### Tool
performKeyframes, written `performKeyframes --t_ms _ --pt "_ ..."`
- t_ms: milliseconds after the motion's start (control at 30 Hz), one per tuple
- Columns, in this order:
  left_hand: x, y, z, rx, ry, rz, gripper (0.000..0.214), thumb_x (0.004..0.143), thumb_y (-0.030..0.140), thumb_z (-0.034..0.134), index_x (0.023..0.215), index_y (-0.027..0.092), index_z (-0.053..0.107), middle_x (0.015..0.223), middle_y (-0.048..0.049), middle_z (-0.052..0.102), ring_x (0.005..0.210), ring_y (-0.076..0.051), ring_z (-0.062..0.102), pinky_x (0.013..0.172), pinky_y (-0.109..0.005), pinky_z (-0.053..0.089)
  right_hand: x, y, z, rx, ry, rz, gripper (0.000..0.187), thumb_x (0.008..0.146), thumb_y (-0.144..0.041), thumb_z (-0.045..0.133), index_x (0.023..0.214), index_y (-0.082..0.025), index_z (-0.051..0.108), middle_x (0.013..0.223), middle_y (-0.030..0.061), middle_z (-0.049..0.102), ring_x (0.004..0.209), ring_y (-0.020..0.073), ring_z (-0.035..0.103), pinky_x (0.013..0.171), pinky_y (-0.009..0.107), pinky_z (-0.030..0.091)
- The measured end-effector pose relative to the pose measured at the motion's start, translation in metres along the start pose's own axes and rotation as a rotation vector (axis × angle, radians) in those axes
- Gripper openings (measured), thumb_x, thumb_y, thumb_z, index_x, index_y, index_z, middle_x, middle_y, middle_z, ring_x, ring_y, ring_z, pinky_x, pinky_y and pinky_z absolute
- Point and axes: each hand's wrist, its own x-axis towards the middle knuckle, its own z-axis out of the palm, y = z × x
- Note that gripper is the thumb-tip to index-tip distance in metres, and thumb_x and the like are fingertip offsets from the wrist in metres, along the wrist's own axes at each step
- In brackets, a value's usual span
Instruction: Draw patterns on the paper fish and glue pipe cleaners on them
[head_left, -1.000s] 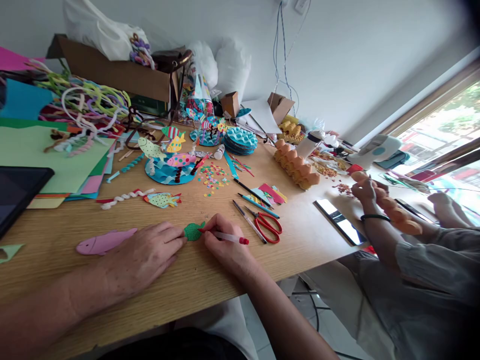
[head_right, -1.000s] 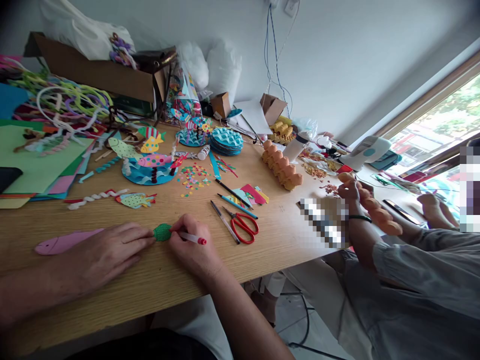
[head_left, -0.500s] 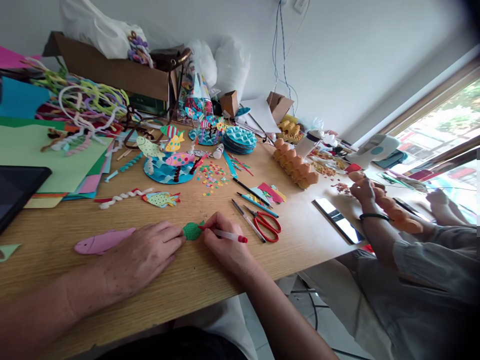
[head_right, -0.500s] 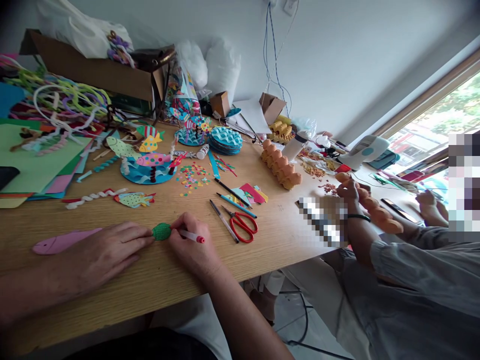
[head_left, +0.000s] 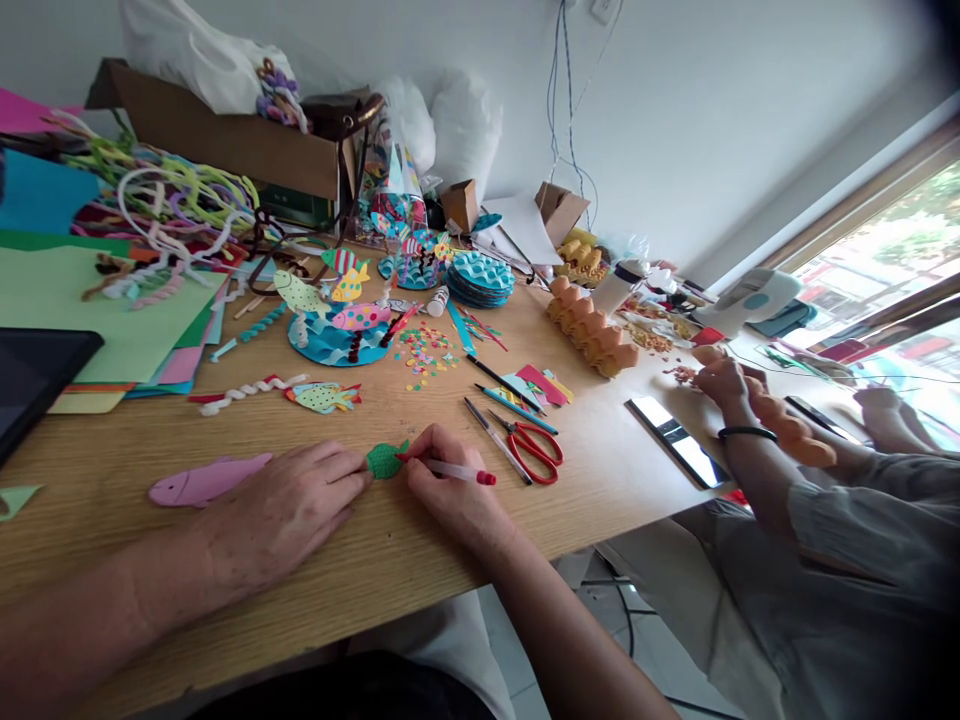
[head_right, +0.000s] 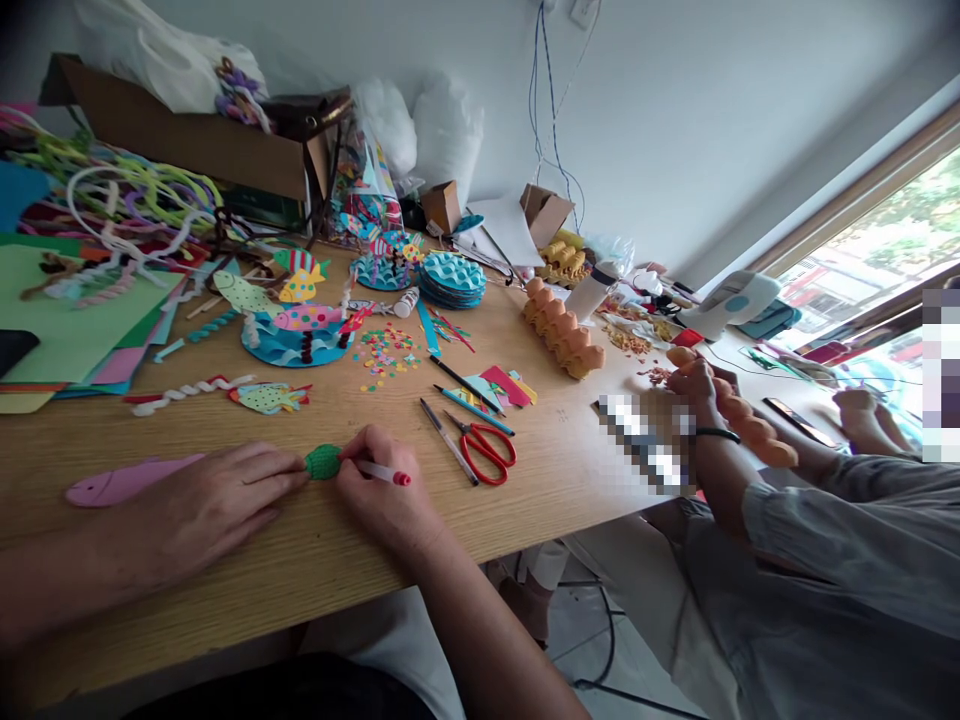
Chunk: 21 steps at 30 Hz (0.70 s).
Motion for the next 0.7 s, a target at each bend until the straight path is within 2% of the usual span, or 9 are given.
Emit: performKeyframes --t_ms 300,700 --pt "0.0005 0.0007 -0.0002 0.023 0.003 0.007 0.030 0.092 0.005 0.050 0.107 0.020 0.073 0.111 -0.0078 0.073 0.101 -0.025 0.065 0.086 -0.034 0.054 -0.0010 0.0008 -0.0008 -0.028 0.000 -0.030 0.012 0.069 -0.011 0.055 0.067 -0.023 0.054 0.058 -0.0065 0.053 0.056 0.0125 0.049 0.058 0.022 0.039" --pt "0.0020 0.0032 -0.0046 0.053 -0.009 0.023 0.032 0.088 0.001 0.049 0.105 0.017 0.072 0.110 -0.0102 0.073 0.099 -0.027 0.066 0.083 -0.038 0.056 -0.0001 -0.0022 -0.0017 0.053 -0.002 0.055 0.012 0.068 -0.011 0.053 0.065 -0.023 0.053 0.054 -0.0071 0.050 0.052 0.0123 0.048 0.053 0.023 0.036"
